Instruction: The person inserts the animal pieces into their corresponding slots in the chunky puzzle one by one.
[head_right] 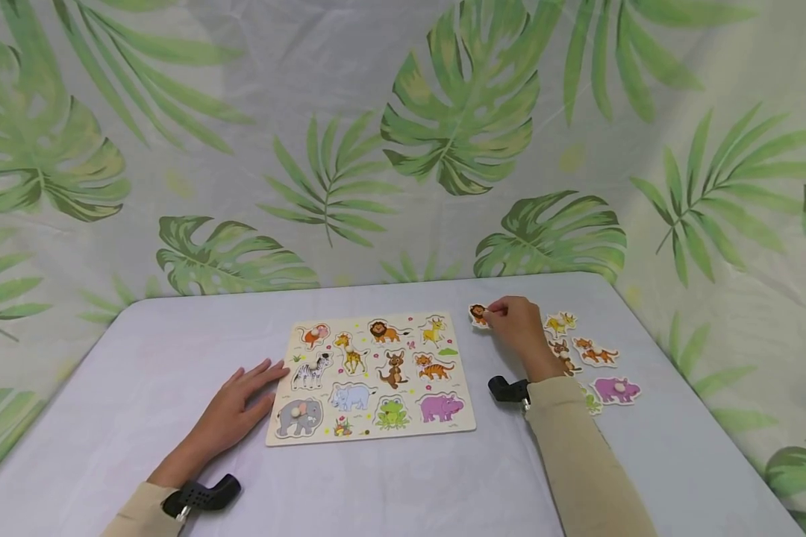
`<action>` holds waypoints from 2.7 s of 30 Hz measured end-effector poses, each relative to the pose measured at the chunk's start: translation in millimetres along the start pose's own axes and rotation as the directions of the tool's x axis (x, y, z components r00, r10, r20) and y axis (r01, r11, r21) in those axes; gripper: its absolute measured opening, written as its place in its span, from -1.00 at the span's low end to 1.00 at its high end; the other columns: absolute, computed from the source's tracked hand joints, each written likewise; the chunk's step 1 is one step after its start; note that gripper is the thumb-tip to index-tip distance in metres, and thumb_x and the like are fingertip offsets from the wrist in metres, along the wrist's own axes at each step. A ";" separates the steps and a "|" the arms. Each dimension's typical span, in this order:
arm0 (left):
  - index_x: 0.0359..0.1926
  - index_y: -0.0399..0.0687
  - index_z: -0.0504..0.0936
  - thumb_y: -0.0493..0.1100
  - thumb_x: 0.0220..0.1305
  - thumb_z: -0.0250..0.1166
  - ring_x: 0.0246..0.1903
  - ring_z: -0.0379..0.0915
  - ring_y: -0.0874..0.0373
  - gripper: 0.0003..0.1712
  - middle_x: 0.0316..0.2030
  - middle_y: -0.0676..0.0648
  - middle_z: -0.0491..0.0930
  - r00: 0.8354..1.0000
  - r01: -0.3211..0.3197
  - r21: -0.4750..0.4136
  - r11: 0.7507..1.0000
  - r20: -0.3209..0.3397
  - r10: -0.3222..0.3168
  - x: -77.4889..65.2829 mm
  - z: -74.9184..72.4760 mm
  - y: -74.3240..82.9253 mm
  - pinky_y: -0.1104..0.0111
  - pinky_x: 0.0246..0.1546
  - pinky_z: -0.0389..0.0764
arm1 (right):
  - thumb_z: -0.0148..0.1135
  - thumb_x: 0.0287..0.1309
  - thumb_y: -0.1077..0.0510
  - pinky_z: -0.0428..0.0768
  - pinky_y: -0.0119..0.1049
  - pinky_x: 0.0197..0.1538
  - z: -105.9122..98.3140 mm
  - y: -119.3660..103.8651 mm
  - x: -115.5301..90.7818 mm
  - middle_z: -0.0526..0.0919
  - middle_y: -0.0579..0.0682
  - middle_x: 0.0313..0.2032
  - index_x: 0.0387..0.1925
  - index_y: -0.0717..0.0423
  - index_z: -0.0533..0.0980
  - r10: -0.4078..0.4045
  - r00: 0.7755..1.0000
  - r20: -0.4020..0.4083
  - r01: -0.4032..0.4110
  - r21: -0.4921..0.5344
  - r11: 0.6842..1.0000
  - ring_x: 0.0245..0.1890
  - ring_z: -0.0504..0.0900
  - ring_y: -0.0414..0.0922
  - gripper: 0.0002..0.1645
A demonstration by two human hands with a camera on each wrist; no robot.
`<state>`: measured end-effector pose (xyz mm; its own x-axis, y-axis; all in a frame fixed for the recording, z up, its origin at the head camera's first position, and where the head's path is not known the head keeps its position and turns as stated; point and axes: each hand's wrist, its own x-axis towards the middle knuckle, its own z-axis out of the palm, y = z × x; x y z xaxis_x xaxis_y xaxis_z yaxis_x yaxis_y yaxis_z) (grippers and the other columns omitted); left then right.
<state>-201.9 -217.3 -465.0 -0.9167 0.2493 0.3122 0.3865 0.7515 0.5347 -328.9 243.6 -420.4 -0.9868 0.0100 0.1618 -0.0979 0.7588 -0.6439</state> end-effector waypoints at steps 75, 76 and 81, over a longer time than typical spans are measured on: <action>0.27 0.00 0.49 -0.23 0.32 0.20 0.38 0.14 -0.08 -0.52 0.31 -0.06 0.39 1.000 0.009 0.008 1.000 0.024 -0.009 -3.0 -0.2 -3.0 -0.06 0.41 -0.09 | 0.31 0.21 0.08 0.60 -0.20 -0.26 85.6 -105.3 -0.1 0.68 0.03 -0.30 -0.22 0.15 0.68 -0.170 0.979 0.108 0.137 0.262 0.955 -0.36 0.60 -0.09 -0.78; 0.27 0.00 0.49 -0.22 0.33 0.20 0.38 0.14 -0.07 -0.52 0.31 -0.06 0.39 1.000 0.011 0.009 1.000 0.026 -0.011 -3.2 -0.2 -3.1 -0.06 0.42 -0.09 | 0.31 0.21 0.09 0.60 -0.20 -0.26 86.3 -106.5 -0.6 0.68 0.03 -0.30 -0.21 0.15 0.68 -0.168 0.980 0.108 0.134 0.268 0.954 -0.35 0.60 -0.09 -0.78; 0.25 -0.04 0.51 -0.24 0.31 0.22 0.36 0.16 -0.12 -0.52 0.29 -0.10 0.41 1.000 -0.018 0.000 1.000 0.003 0.018 -3.8 0.5 -4.3 -0.10 0.39 -0.07 | 0.32 0.19 0.10 0.60 -0.19 -0.25 89.1 -110.8 -2.7 0.68 0.04 -0.30 -0.22 0.16 0.68 -0.156 0.982 0.108 0.122 0.271 0.955 -0.35 0.59 -0.08 -0.78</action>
<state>-200.1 -221.1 -468.9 -0.9099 0.2648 0.3194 0.4030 0.7467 0.5291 -327.0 101.5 -416.1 -0.9675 -0.1788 0.1786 -0.2487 0.5489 -0.7980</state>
